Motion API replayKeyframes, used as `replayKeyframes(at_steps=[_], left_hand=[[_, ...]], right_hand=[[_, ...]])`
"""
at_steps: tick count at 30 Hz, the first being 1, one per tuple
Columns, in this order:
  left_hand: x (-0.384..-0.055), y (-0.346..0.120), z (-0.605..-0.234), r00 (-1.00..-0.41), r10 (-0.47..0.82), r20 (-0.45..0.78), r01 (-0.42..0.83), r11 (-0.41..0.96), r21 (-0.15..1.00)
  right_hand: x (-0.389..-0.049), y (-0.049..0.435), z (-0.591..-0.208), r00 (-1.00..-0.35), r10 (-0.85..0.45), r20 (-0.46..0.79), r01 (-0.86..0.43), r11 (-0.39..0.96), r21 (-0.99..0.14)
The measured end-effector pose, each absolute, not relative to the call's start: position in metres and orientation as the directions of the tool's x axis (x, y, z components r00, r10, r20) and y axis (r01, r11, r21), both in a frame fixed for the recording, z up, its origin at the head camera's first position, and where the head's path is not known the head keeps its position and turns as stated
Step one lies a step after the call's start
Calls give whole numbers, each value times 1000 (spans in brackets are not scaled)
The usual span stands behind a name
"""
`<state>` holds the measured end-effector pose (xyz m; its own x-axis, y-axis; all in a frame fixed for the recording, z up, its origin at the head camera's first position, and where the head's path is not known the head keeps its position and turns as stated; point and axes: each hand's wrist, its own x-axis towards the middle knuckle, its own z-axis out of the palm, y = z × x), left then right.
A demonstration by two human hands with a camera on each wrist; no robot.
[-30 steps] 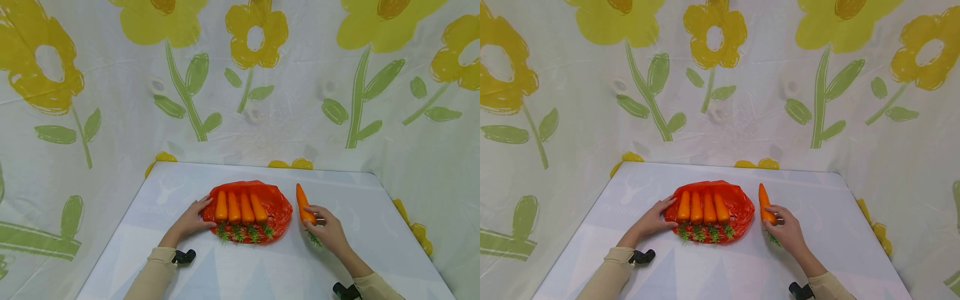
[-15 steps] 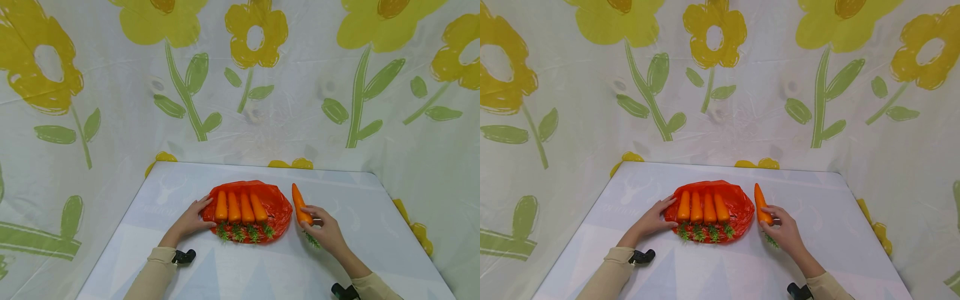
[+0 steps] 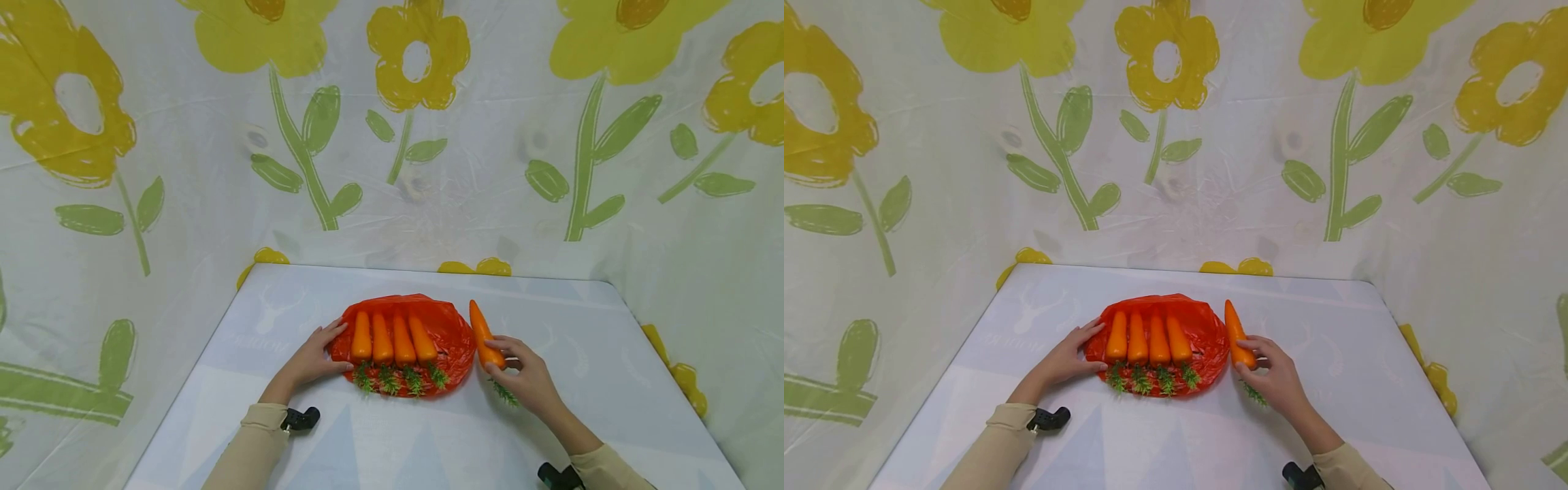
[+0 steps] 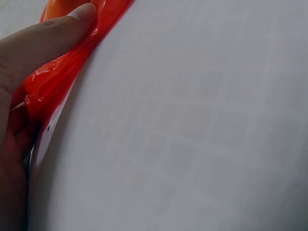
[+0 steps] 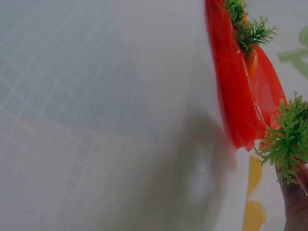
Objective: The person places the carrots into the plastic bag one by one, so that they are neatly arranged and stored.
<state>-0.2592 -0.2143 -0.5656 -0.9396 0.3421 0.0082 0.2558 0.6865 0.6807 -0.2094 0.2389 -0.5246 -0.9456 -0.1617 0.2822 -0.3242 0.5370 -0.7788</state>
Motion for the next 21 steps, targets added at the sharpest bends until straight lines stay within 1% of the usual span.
replayKeyframes(at_steps=[8, 15, 21], left_hand=[[-260, -215, -567, -938, 347, 19, 266, 681, 682], [-259, -214, -565, -942, 335, -2, 243, 691, 681], [-258, -214, -564, -942, 337, 4, 250, 691, 679]], right_hand=[[-209, 234, -524, -946, -179, 269, -323, 519, -791], [-211, 231, -526, -929, -202, 309, -369, 509, -778], [-212, 228, -525, -923, -215, 318, -384, 487, -784]])
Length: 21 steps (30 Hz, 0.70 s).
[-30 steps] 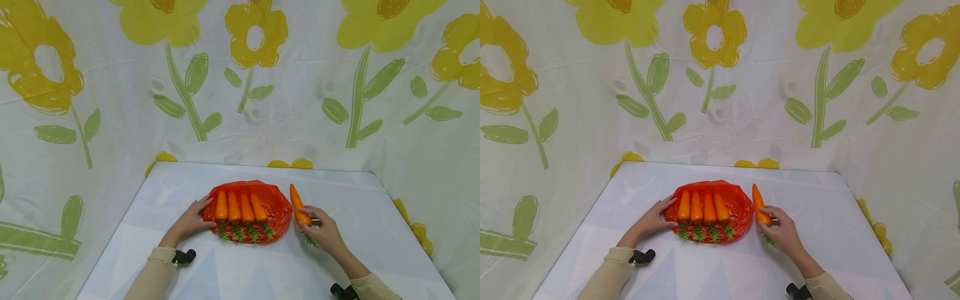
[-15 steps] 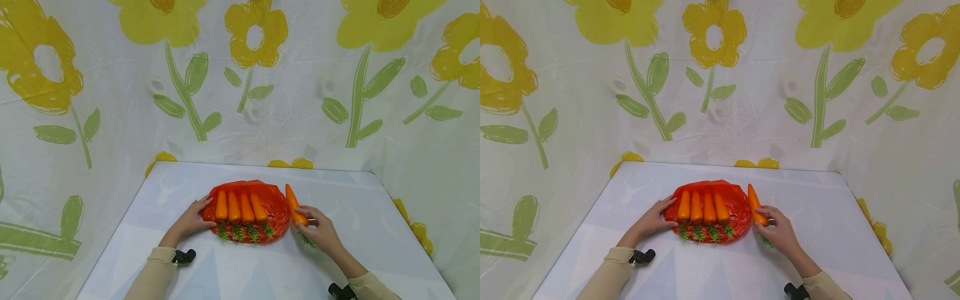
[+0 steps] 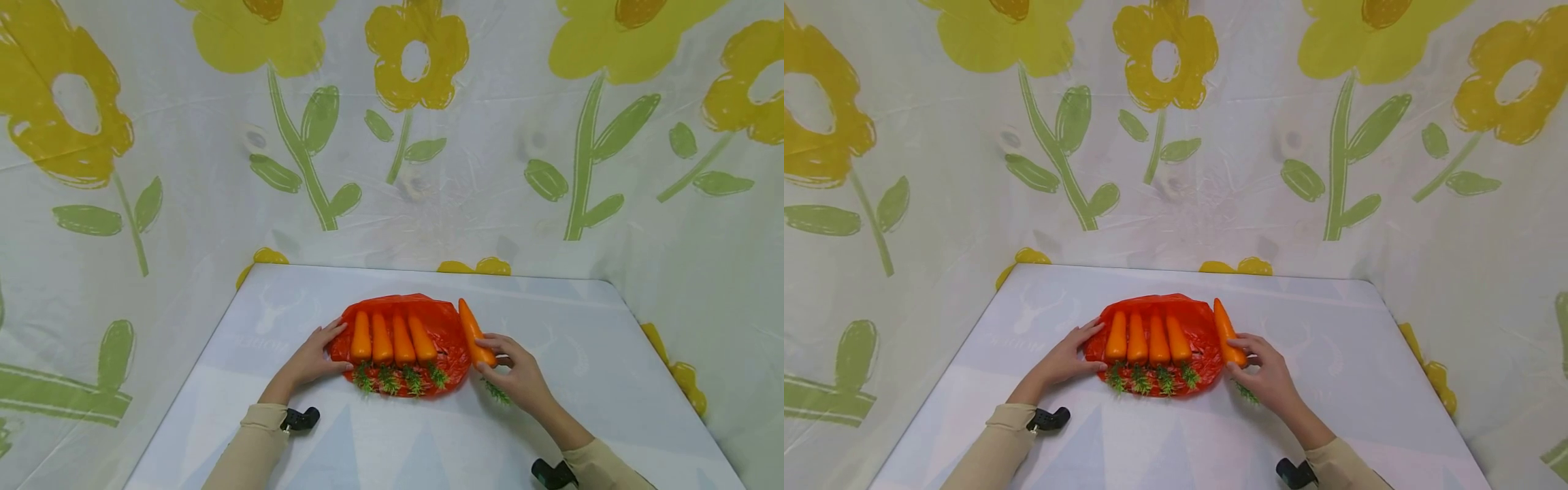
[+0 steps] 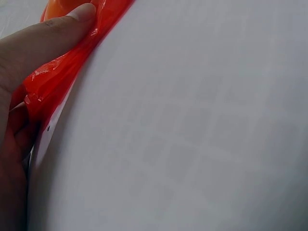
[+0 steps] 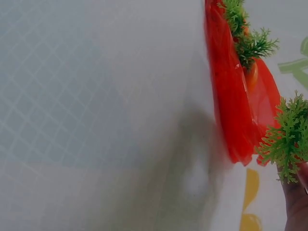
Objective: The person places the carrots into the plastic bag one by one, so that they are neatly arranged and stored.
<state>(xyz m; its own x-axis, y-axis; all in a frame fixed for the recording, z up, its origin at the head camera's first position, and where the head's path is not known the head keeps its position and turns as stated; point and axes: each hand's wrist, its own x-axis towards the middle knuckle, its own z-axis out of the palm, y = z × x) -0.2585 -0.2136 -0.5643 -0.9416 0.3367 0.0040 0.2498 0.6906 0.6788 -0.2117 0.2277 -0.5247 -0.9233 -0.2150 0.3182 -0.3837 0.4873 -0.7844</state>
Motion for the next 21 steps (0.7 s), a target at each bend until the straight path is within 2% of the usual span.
replayKeyframes(at_steps=[12, 21], left_hand=[[-259, -213, -565, -947, 320, -17, 223, 696, 683], [-259, -213, -565, -948, 318, -25, 215, 695, 686]], right_hand=[[-210, 217, -521, -916, -254, 310, -395, 444, -804], [-210, 210, -528, -917, -269, 294, -391, 464, -795]])
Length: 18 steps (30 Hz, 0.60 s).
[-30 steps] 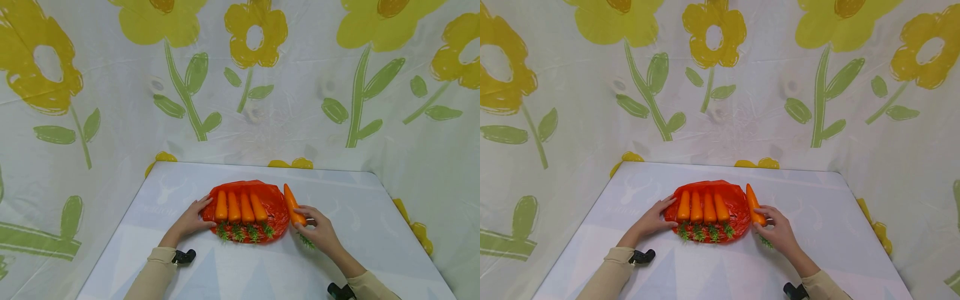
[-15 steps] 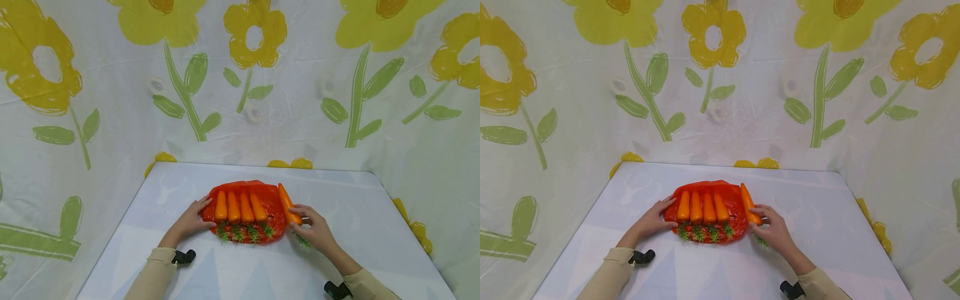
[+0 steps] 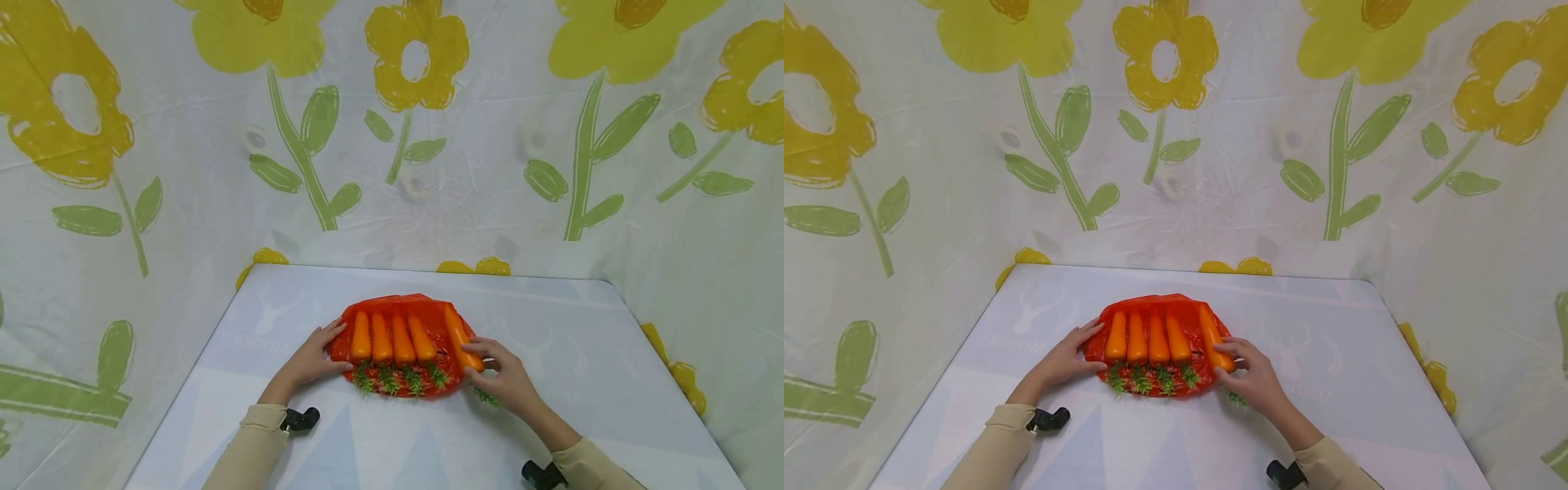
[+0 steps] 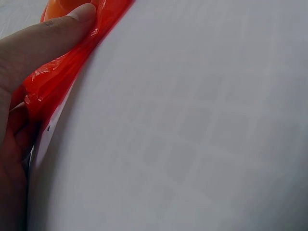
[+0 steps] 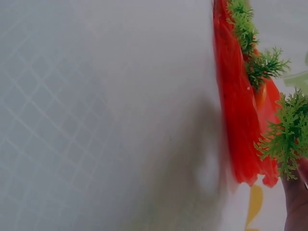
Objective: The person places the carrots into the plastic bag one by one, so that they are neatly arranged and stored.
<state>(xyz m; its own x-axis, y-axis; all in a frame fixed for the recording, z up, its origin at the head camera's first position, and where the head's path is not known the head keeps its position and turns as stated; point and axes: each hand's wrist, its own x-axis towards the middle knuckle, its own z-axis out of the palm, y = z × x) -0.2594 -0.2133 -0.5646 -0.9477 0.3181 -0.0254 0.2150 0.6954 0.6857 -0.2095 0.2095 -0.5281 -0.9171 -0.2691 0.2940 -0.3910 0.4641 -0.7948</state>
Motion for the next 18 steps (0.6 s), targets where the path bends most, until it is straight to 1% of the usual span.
replayKeyframes(at_steps=[7, 18], left_hand=[[-259, -214, -565, -946, 323, -14, 225, 692, 686], [-260, -214, -565, -945, 327, -17, 224, 685, 693]], right_hand=[[-213, 202, -533, -923, -279, 265, -371, 463, -805], [-215, 195, -534, -943, -259, 207, -315, 508, -802]])
